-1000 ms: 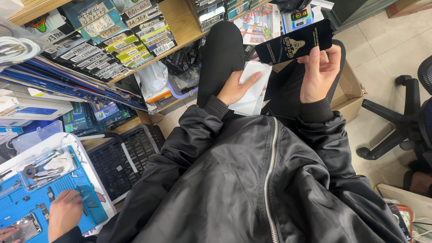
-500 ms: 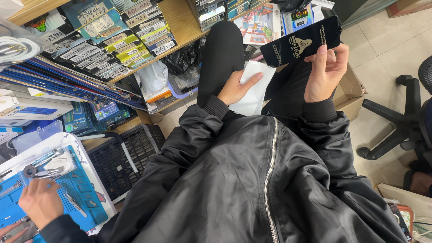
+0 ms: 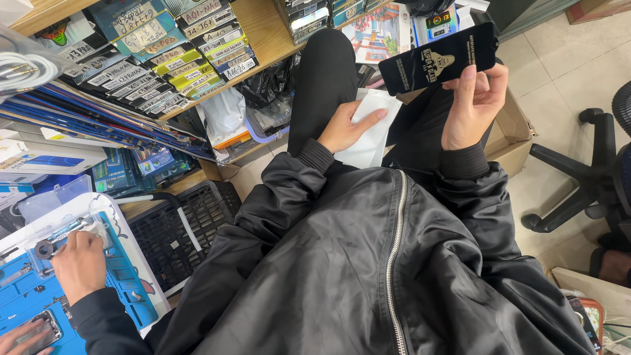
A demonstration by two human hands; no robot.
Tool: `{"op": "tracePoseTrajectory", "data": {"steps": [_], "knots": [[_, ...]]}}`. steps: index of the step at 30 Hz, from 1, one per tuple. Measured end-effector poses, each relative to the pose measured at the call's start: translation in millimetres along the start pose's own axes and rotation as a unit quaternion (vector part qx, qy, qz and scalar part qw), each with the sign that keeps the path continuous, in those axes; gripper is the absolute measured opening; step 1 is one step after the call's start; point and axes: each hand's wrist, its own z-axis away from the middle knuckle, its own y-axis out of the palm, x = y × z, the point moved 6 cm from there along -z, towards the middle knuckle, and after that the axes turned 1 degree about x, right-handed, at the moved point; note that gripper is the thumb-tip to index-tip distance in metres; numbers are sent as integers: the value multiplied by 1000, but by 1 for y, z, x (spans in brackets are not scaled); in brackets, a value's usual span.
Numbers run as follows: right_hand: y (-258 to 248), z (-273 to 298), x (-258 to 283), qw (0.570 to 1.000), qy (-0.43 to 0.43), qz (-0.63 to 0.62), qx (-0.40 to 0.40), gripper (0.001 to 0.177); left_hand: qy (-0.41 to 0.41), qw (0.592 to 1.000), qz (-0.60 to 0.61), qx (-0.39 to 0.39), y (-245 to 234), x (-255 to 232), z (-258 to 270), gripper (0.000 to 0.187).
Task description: The person sits on the floor and sorts through small packaged items, placing them into a cardboard box. They handle green and black packages, stacking them and occasionally placing them into the box.
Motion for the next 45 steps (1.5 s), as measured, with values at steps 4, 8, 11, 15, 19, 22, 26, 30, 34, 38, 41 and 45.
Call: {"op": "tracePoseTrajectory", "data": {"steps": [4,8,11,15,19,22,26,30,34,38,41,45], "knots": [[3,1,7,998,-20,54,9,26,-13,1000,4,-1,0,2,1,30],[2,-1,10,998,-35,53,14,23,-23,1000,-10,-3,-1,7,-1,32],[1,-2,11,997,-39,57,21,23,-14,1000,-10,-4,0,4,0,33],[2,-2,8,998,-21,51,23,26,-9,1000,-11,-3,-1,5,0,31],[3,-2,8,998,-2,59,38,28,20,1000,-21,-4,-1,2,-1,39],[6,-2,9,997,-10,59,53,22,-12,1000,0,2,0,5,0,39],[12,-1,12,995,1,71,74,19,-6,1000,-14,2,0,5,-1,34],[18,2,12,991,-1,65,118,19,11,1000,-20,-2,0,5,-1,32],[29,5,26,983,-8,107,148,36,6,1000,-28,-4,-1,6,-1,35],[32,7,19,974,-2,112,196,38,16,1000,-23,8,1,3,-2,32],[42,12,19,962,15,124,243,36,20,1000,-17,1,0,6,-3,32],[54,24,5,953,8,137,270,30,72,997,17,-13,-5,-20,-5,37]]}}
